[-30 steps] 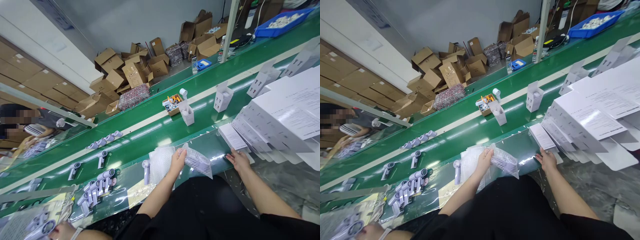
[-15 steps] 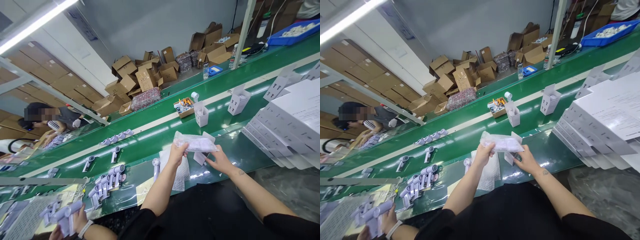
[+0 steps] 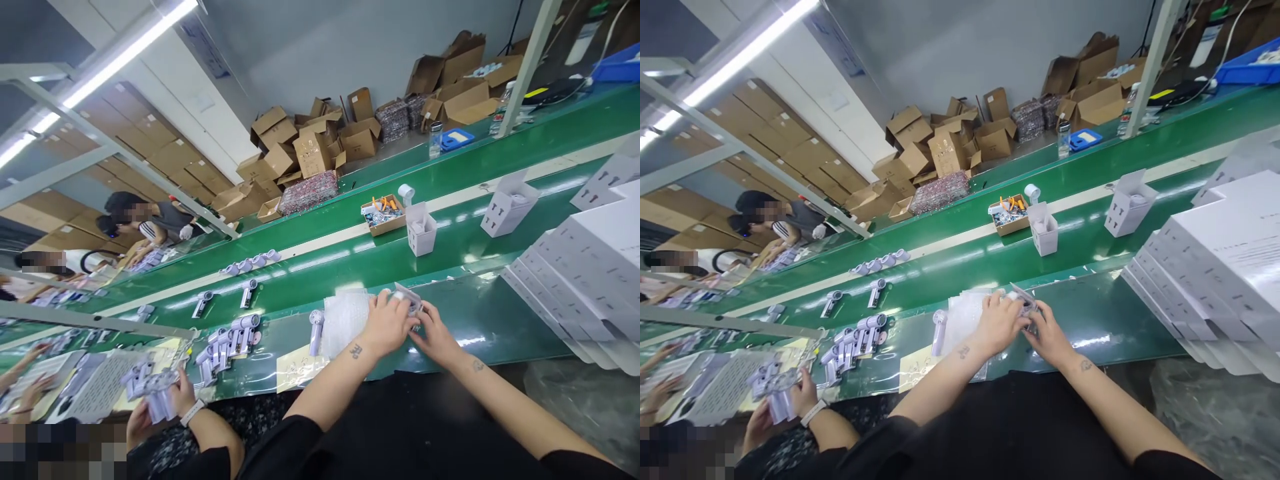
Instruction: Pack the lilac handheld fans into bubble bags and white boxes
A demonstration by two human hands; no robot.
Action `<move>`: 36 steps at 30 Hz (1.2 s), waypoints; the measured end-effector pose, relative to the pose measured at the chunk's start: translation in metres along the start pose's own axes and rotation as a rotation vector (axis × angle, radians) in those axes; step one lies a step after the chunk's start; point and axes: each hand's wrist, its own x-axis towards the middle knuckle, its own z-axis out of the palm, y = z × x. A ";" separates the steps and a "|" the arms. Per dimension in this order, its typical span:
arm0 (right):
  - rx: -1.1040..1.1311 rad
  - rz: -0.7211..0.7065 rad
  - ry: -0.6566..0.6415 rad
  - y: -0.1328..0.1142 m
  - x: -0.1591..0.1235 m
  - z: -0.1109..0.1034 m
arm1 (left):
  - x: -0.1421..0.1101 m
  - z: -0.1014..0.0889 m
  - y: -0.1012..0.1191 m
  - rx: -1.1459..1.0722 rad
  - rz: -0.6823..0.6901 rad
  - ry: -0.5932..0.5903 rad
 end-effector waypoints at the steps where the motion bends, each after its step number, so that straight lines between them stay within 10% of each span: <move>1: 0.020 -0.004 0.005 0.002 -0.002 0.000 | -0.006 0.005 0.000 0.006 0.057 -0.006; 6: 0.125 0.013 -0.085 0.005 0.017 -0.012 | -0.031 0.021 -0.008 -0.103 0.052 0.145; 11: 0.125 0.045 -0.162 0.022 0.108 -0.017 | -0.071 0.032 -0.082 -0.351 -0.550 0.456; 15: 0.152 -0.023 -0.193 0.046 0.198 0.014 | -0.120 0.057 -0.163 -0.404 -1.270 0.231; 21: 0.142 0.037 -0.309 0.067 0.268 0.059 | -0.156 0.096 -0.201 -0.430 -1.369 -0.025; 28: 0.228 0.274 -0.008 0.022 0.198 0.052 | -0.161 0.088 -0.186 -0.523 -1.308 0.083; 31: 0.707 0.702 -0.278 -0.028 0.130 0.069 | -0.136 0.084 -0.149 -0.900 -1.223 0.266; 33: 1.065 0.943 -0.481 -0.054 0.095 0.084 | -0.118 0.084 -0.115 -1.135 -1.064 0.254; 36: 1.292 1.128 -0.338 -0.067 0.067 0.092 | -0.108 0.084 -0.079 -1.029 -0.639 0.085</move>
